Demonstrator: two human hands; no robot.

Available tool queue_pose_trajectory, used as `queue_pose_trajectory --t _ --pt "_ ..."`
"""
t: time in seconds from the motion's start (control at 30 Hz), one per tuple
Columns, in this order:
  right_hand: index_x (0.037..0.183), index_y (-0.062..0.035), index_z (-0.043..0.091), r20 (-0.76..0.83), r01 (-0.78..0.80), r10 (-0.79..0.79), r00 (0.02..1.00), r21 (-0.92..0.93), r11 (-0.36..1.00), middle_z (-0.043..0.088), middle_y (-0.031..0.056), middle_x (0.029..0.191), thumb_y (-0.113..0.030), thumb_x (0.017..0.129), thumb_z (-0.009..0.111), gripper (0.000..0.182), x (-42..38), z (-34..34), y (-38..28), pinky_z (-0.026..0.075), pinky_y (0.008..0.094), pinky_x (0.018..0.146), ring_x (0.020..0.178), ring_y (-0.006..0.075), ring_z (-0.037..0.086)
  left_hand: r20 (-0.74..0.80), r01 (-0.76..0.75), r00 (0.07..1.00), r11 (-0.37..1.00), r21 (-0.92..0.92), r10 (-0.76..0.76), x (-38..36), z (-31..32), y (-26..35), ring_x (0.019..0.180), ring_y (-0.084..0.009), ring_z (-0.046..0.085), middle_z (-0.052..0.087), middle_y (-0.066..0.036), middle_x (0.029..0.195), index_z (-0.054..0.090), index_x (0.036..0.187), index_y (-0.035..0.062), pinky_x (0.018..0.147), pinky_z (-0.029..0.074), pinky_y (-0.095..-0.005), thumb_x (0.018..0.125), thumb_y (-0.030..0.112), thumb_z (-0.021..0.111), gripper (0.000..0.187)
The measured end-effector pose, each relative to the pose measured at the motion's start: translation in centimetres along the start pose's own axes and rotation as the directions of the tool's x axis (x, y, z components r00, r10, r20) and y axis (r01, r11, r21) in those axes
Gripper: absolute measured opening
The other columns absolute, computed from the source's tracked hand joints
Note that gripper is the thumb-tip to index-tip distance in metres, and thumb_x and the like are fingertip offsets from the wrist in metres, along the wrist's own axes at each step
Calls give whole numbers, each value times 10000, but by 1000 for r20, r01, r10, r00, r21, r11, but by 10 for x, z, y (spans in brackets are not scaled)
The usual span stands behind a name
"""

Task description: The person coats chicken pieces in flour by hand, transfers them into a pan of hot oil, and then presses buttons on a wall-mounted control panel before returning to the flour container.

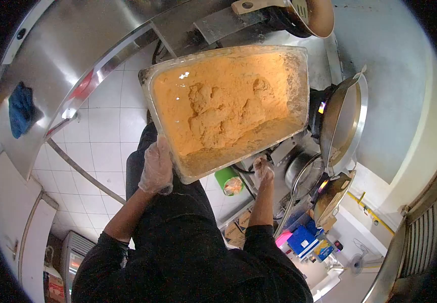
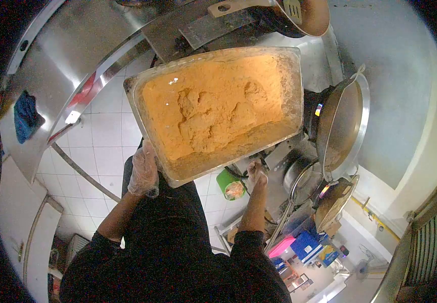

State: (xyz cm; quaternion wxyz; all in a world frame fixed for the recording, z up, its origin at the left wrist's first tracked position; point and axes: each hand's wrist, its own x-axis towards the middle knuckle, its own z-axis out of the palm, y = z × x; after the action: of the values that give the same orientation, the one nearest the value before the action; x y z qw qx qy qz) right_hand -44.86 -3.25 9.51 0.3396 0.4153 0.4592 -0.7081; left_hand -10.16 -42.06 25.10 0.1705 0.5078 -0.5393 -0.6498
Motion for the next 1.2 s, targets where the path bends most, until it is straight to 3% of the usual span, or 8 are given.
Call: queue_pose_trajectory --t 0.23,0.43,0.53,0.7,0.93,1.03,1.13,1.2 --pt "1096 -22 496 54 68 -67 996 -24 997 546 89 941 15 962 408 165 60 -65 -18 500 371 691 811 232 560 30 23 999 998 -52 -22 0 -1 -12 705 -180 512 609 -187 742 579 962 -67 668 470 -396 1077 376 304 534" --pt "977 -98 523 331 -83 142 933 -185 979 579 106 968 -141 999 318 211 157 -155 -69 478 382 671 837 235 568 14 -15 1000 997 -81 17 -1 1 -13 692 -190 495 598 -195 738 562 930 -67 663 464 -403 1076 364 323 514" --pt "1101 -110 528 -147 -1 -92 985 -537 843 619 104 890 -241 1009 427 189 159 -132 -32 458 355 541 660 230 554 31 -21 999 999 -48 23 0 0 -30 662 -219 475 582 -211 729 551 912 -68 648 452 -411 1076 357 334 504" --pt "1050 -125 549 198 59 12 980 -349 935 572 96 737 -337 1016 481 225 131 -112 -23 357 342 467 538 220 467 17 -19 1000 999 -31 20 1 2 -35 635 -253 443 563 -230 715 542 883 -70 635 438 -417 1075 339 340 496" --pt "1006 -144 574 -94 -70 26 995 -501 863 425 50 620 -472 1006 459 348 128 -88 -15 246 349 450 460 210 315 7 24 1000 995 -99 -24 0 5 -27 665 -209 449 569 -213 714 554 893 -78 653 446 -414 1077 337 331 505" --pt "978 -161 594 113 -8 33 993 -221 975 414 35 617 -450 1003 456 321 123 -95 -17 268 343 482 496 199 332 16 -5 1000 993 -121 7 0 4 -24 680 -192 449 569 -203 717 555 902 -80 660 448 -415 1076 335 336 500" --pt "1075 -128 612 160 157 -3 987 -968 195 546 52 777 -389 984 466 313 104 -79 -28 358 389 590 665 216 475 6 -18 1000 994 -104 19 0 4 -18 674 -194 445 558 -206 710 548 898 -78 651 439 -418 1074 324 343 485" --pt "1102 -115 624 164 139 -19 986 -892 -431 601 66 839 -361 965 484 314 74 -57 -26 399 406 638 735 233 538 11 -24 1000 996 -80 25 -1 2 -21 661 -199 433 543 -211 698 543 890 -77 638 428 -424 1073 319 347 478"
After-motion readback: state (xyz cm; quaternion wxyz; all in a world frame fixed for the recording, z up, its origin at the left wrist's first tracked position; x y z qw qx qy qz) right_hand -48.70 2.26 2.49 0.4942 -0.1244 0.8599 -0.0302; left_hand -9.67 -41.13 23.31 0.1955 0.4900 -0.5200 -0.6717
